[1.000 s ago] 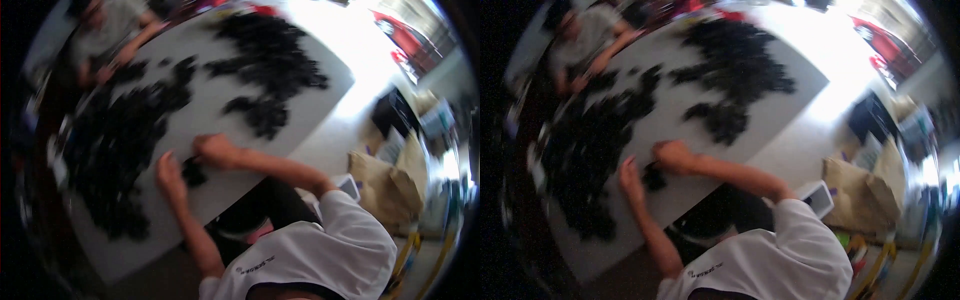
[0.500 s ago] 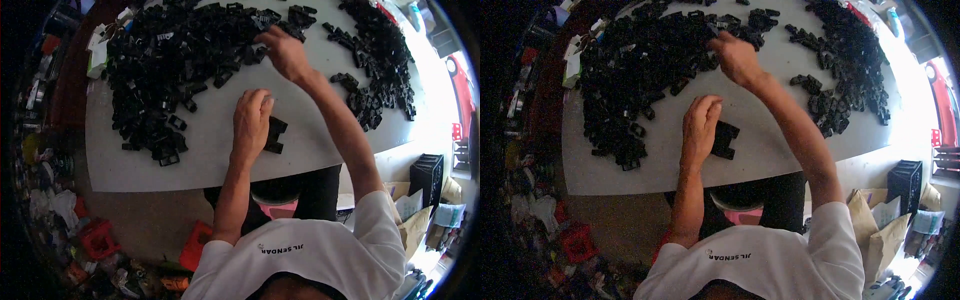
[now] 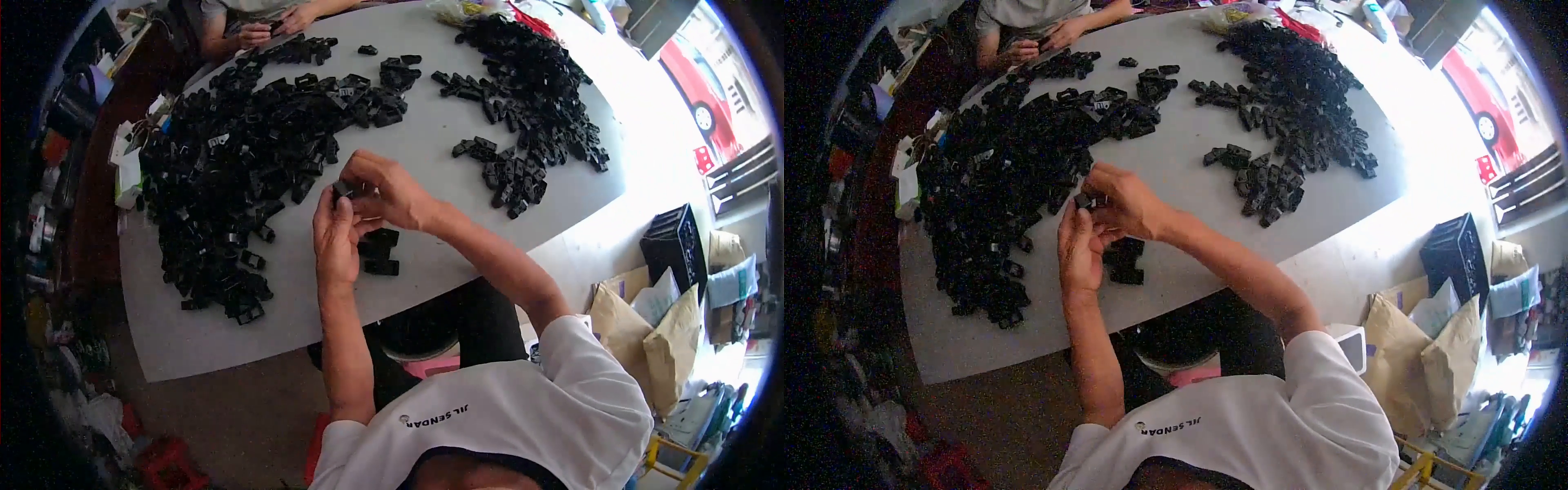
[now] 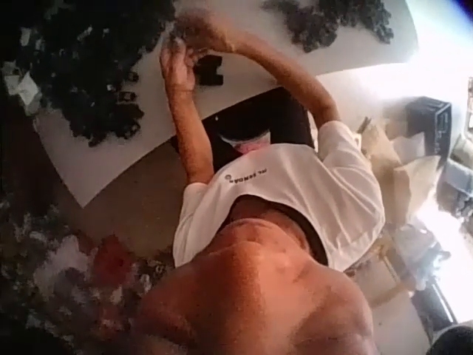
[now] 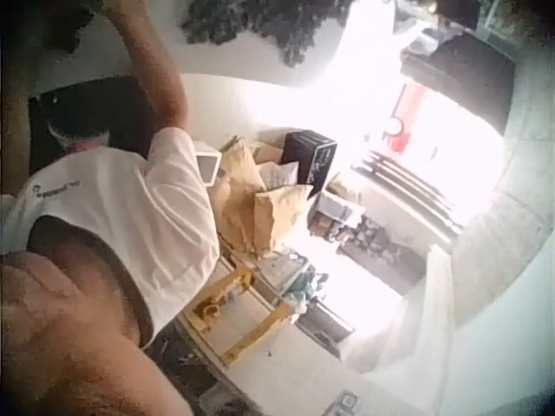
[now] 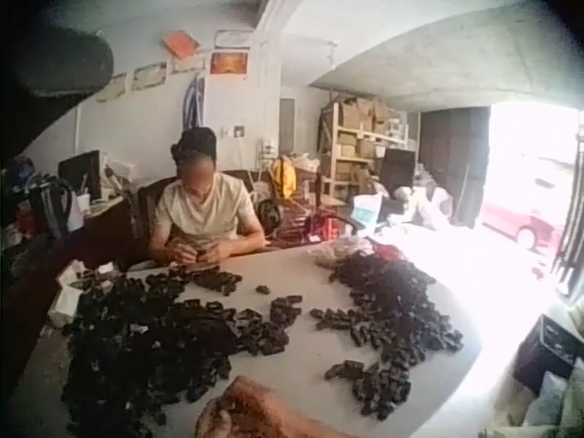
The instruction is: The person assembles small plastic components by hand, joining pieces together and placing them on the table.
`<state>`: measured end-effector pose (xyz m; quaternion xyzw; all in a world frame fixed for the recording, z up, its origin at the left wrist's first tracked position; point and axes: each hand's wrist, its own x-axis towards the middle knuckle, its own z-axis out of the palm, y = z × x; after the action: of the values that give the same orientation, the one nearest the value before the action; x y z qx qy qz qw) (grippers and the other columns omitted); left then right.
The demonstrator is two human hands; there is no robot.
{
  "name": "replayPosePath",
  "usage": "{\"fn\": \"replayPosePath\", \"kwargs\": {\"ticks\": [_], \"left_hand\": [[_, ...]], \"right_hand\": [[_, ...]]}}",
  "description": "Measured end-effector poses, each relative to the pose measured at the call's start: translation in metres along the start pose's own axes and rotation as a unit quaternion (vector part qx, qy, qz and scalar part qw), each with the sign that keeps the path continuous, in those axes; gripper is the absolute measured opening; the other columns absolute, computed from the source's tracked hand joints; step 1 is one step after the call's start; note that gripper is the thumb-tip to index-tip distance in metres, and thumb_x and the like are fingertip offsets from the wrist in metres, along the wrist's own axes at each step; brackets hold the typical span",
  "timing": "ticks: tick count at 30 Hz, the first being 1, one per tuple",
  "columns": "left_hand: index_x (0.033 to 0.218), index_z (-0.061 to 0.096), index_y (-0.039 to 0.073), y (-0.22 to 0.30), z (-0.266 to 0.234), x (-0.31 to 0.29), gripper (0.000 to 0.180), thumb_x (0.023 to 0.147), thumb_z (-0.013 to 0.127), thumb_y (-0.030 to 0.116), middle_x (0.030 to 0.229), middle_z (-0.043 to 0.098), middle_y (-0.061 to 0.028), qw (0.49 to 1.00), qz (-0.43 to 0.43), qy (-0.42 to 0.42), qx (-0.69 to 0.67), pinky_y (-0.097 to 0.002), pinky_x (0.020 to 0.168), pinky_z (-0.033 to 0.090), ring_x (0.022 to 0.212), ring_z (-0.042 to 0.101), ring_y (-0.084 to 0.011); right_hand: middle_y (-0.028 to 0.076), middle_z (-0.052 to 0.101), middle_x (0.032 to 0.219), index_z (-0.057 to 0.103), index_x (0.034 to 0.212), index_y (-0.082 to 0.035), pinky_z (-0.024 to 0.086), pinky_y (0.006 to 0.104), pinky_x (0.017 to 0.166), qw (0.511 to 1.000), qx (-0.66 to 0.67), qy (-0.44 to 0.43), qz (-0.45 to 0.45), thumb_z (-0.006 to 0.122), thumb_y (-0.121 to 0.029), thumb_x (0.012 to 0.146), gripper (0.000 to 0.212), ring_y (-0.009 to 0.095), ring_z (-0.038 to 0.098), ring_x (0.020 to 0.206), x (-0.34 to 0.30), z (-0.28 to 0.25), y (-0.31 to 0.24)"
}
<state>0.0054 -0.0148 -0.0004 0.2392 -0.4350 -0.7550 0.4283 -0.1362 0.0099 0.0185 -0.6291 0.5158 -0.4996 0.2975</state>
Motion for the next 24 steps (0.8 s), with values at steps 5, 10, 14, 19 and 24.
{"fn": "replayPosePath", "kwargs": {"ticks": [5,10,14,19,24], "left_hand": [[0.111,0.055,0.000,-0.007,-0.013,0.014,0.028,0.093,0.059,0.021,0.087,0.063,-0.0075,0.999,-0.013,-0.046,0.017,-0.0271,0.063,0.052,0.074,0.062,-0.0142],[0.099,0.060,-0.002,0.003,-0.008,0.013,0.020,0.090,0.061,0.015,0.079,0.063,-0.0072,0.999,0.002,0.051,0.002,-0.0271,0.060,0.052,0.067,0.060,-0.0144],[0.099,0.060,-0.004,0.005,-0.005,0.007,0.016,0.088,0.059,0.007,0.083,0.063,-0.0101,0.995,-0.032,0.085,0.038,-0.0285,0.059,0.052,0.068,0.061,-0.0158],[0.104,0.063,0.000,0.009,-0.003,-0.003,0.021,0.084,0.057,0.001,0.087,0.063,-0.0100,0.997,-0.015,0.063,0.050,-0.0295,0.062,0.054,0.069,0.061,-0.0169],[0.107,0.062,-0.002,0.002,-0.014,-0.003,0.027,0.081,0.056,-0.005,0.091,0.062,-0.0090,0.998,-0.031,0.031,0.044,-0.0281,0.068,0.053,0.070,0.060,-0.0168]], "right_hand": [[0.012,0.053,0.095,0.055,0.098,0.000,0.048,0.0369,0.074,0.968,-0.228,0.011,-0.100,0.070,-0.009,0.073,0.031,0.030,0.057,0.087,-0.008,-0.017,-0.006],[0.013,0.054,0.099,0.062,0.093,-0.007,0.045,0.0396,0.076,0.785,-0.615,0.082,-0.007,0.055,-0.002,0.073,0.022,0.029,0.050,0.094,-0.025,-0.079,0.009],[0.009,0.054,0.100,0.063,0.092,-0.008,0.042,0.0342,0.085,0.752,-0.655,0.002,0.081,0.063,-0.006,0.071,0.021,0.026,0.051,0.101,-0.042,-0.095,0.035],[0.010,0.054,0.098,0.063,0.094,-0.010,0.048,0.0351,0.077,0.775,-0.631,0.026,0.030,0.059,-0.002,0.074,0.022,0.028,0.055,0.096,-0.043,-0.087,0.051],[0.013,0.056,0.088,0.063,0.096,-0.006,0.049,0.0388,0.069,0.976,-0.207,0.070,-0.003,0.057,0.002,0.074,0.024,0.030,0.059,0.080,-0.029,-0.063,0.031]]}}
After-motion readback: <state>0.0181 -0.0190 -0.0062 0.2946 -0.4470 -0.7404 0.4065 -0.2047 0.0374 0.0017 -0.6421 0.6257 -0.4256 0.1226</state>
